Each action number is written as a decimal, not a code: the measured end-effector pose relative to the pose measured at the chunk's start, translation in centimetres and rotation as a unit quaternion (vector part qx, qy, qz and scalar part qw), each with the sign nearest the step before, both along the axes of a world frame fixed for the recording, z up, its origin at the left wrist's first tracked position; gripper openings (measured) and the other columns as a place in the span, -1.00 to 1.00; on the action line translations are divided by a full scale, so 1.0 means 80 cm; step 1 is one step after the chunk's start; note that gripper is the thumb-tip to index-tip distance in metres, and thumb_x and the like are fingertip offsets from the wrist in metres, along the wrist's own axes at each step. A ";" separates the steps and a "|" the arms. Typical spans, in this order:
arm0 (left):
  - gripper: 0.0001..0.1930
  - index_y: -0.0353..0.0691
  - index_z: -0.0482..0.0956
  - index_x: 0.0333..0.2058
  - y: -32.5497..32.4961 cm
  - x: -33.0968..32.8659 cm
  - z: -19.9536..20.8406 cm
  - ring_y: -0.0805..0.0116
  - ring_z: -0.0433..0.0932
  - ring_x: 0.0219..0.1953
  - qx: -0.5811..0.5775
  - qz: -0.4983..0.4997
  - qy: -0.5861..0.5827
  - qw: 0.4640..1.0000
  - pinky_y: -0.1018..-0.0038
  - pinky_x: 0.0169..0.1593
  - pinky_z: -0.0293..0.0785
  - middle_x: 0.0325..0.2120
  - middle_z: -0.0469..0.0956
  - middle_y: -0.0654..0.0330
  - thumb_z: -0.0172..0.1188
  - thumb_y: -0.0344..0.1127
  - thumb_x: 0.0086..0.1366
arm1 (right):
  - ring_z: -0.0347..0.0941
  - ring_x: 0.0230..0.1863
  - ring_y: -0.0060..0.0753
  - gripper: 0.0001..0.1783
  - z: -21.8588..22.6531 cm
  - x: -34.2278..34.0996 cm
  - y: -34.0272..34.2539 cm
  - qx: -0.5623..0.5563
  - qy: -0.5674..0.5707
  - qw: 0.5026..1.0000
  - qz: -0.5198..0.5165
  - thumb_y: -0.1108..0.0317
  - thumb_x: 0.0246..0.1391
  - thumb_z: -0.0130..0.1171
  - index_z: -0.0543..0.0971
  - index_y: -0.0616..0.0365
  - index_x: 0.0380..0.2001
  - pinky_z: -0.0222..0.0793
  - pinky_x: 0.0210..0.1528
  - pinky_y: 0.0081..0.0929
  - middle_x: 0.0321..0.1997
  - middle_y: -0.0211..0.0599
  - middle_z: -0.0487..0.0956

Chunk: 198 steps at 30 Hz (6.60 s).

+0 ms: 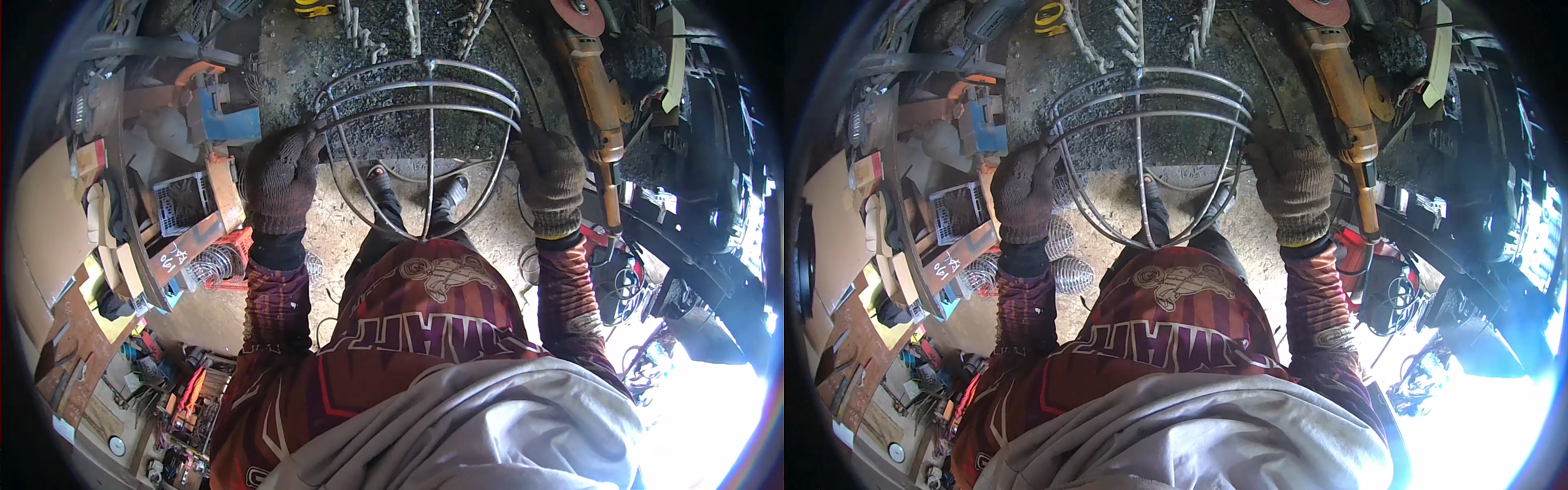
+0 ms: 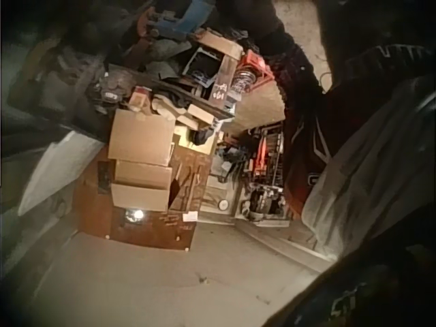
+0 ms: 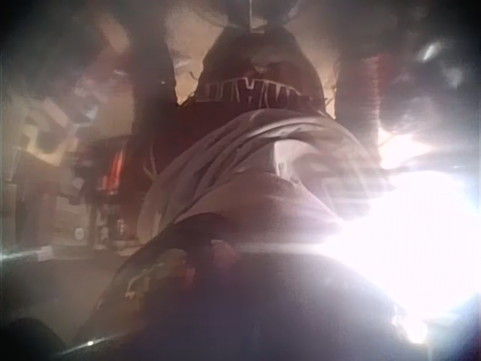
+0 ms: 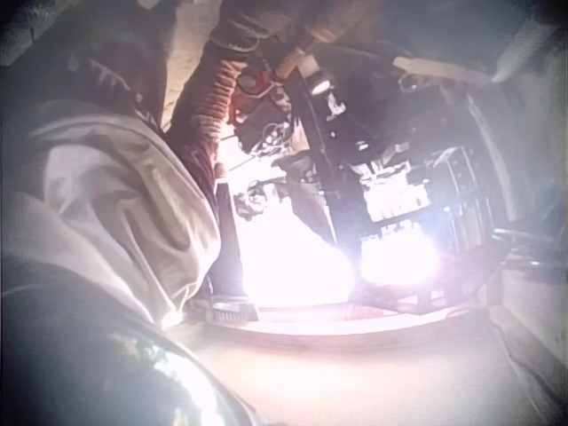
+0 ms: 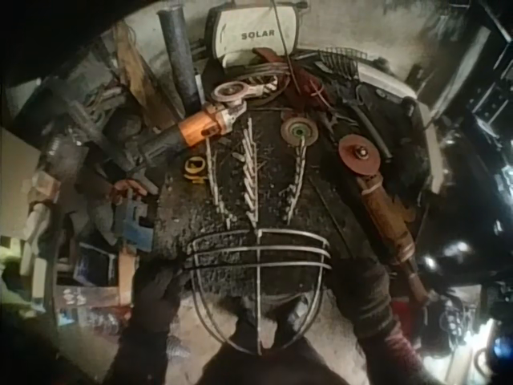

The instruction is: The person uses a welding tool to join pieces of a metal wire frame, then uses a handheld grinder to smooth a metal rod.

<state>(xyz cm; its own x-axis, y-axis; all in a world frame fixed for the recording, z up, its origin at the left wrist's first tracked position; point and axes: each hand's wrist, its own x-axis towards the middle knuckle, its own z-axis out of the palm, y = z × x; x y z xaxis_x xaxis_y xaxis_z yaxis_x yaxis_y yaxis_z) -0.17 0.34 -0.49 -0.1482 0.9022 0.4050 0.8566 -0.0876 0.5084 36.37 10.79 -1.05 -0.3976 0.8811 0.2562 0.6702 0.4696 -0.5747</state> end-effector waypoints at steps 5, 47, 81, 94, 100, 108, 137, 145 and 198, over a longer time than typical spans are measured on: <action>-0.81 -0.31 0.72 -0.20 0.001 -0.001 0.002 0.10 0.69 -0.32 0.010 -0.018 -0.001 1.000 0.31 -0.24 0.57 -0.34 0.70 0.01 0.44 -0.40 0.22 | 0.66 -0.28 -0.07 -0.63 0.011 -0.002 0.001 0.004 -0.003 1.000 0.019 0.39 0.07 0.38 0.69 0.10 -0.01 0.59 -0.20 -0.25 -0.29 -0.13 0.70; -0.74 -0.39 0.65 0.00 -0.012 -0.014 -0.053 0.37 0.63 -0.16 -0.062 -0.024 -0.223 0.972 0.45 -0.01 0.53 -0.21 0.71 0.08 0.14 -0.38 0.46 | 0.50 0.09 -0.26 -0.34 0.039 0.276 -0.094 0.095 0.313 0.747 -0.578 0.04 0.19 0.33 0.47 0.20 0.23 0.37 0.13 -0.34 0.08 -0.09 0.58; -0.78 -0.26 0.72 -0.11 -0.009 -0.004 -0.024 0.12 0.70 -0.21 0.032 0.002 -0.063 0.997 0.32 -0.09 0.58 -0.25 0.71 0.00 0.29 -0.26 0.37 | 0.62 -0.27 -0.18 -0.71 0.206 0.303 -0.085 0.376 -0.546 0.666 -0.343 0.06 0.09 0.27 0.68 0.06 -0.38 0.49 -0.05 -0.18 -0.35 -0.19 0.65; -0.75 -0.14 0.72 -0.09 0.000 -0.001 -0.012 -0.04 0.67 -0.27 0.030 0.000 0.037 0.999 0.19 -0.19 0.57 -0.28 0.70 -0.01 0.27 -0.18 0.34 | 0.59 -0.03 -0.13 -0.57 0.251 0.250 -0.115 0.170 0.025 0.874 -0.455 0.19 0.05 0.32 0.56 0.09 -0.02 0.52 -0.03 -0.22 -0.04 -0.16 0.62; -0.77 -0.13 0.71 -0.08 -0.002 -0.006 -0.016 -0.02 0.68 -0.30 0.060 -0.012 0.054 0.997 0.19 -0.22 0.58 -0.31 0.71 0.00 0.30 -0.28 0.30 | 0.57 -0.05 -0.19 -0.52 0.276 0.242 -0.137 0.195 0.137 0.870 -0.432 0.21 0.10 0.29 0.46 0.04 0.08 0.52 -0.08 -0.27 0.02 -0.16 0.59; -0.76 -0.12 0.71 -0.08 0.001 -0.007 -0.023 -0.04 0.68 -0.31 0.091 -0.031 0.052 0.994 0.18 -0.21 0.59 -0.31 0.71 0.03 0.31 -0.31 0.28 | 0.55 -0.07 -0.27 -0.43 0.306 0.176 -0.147 0.210 0.265 0.881 -0.331 0.25 0.16 0.25 0.34 -0.02 0.22 0.53 -0.14 -0.34 0.09 -0.16 0.55; -0.78 -0.25 0.69 -0.10 -0.006 0.021 0.008 0.07 0.66 -0.22 0.013 0.028 0.007 1.000 0.23 -0.13 0.55 -0.25 0.69 0.01 0.33 -0.40 0.27 | 0.28 0.34 -0.38 -0.09 0.132 0.020 -0.010 -0.058 0.444 0.894 0.026 0.22 0.30 0.16 -0.09 -0.05 0.56 0.44 0.05 -0.47 0.47 -0.28 0.23; -0.78 -0.26 0.73 -0.14 -0.004 0.023 -0.002 0.03 0.68 -0.25 0.074 0.047 0.028 0.996 0.24 -0.14 0.58 -0.28 0.71 0.00 0.38 -0.36 0.24 | 0.48 -0.32 -0.56 -0.49 0.018 0.015 0.002 -0.206 0.500 0.841 -0.024 0.17 0.33 0.15 0.37 0.12 0.24 0.42 -0.38 -0.55 -0.06 -0.37 0.56; -0.68 -0.26 0.71 -0.13 0.002 0.010 -0.022 0.10 0.71 -0.24 0.131 0.010 0.022 0.991 0.32 -0.17 0.62 -0.25 0.72 0.02 0.46 -0.59 0.11 | 0.40 0.20 -0.29 0.00 0.048 -0.046 -0.005 -0.074 0.362 0.921 -0.123 -0.37 0.28 -0.10 -0.06 0.03 0.54 0.45 0.17 -0.24 0.40 -0.18 0.24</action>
<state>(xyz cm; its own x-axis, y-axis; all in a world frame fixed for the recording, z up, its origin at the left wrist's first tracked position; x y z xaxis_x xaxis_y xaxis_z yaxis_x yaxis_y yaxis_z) 0.62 0.50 -2.26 -0.1418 0.7619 0.6320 0.8800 -0.1954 0.4330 32.66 10.41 2.77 0.0457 0.9683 0.2454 0.1610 0.2354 -0.9585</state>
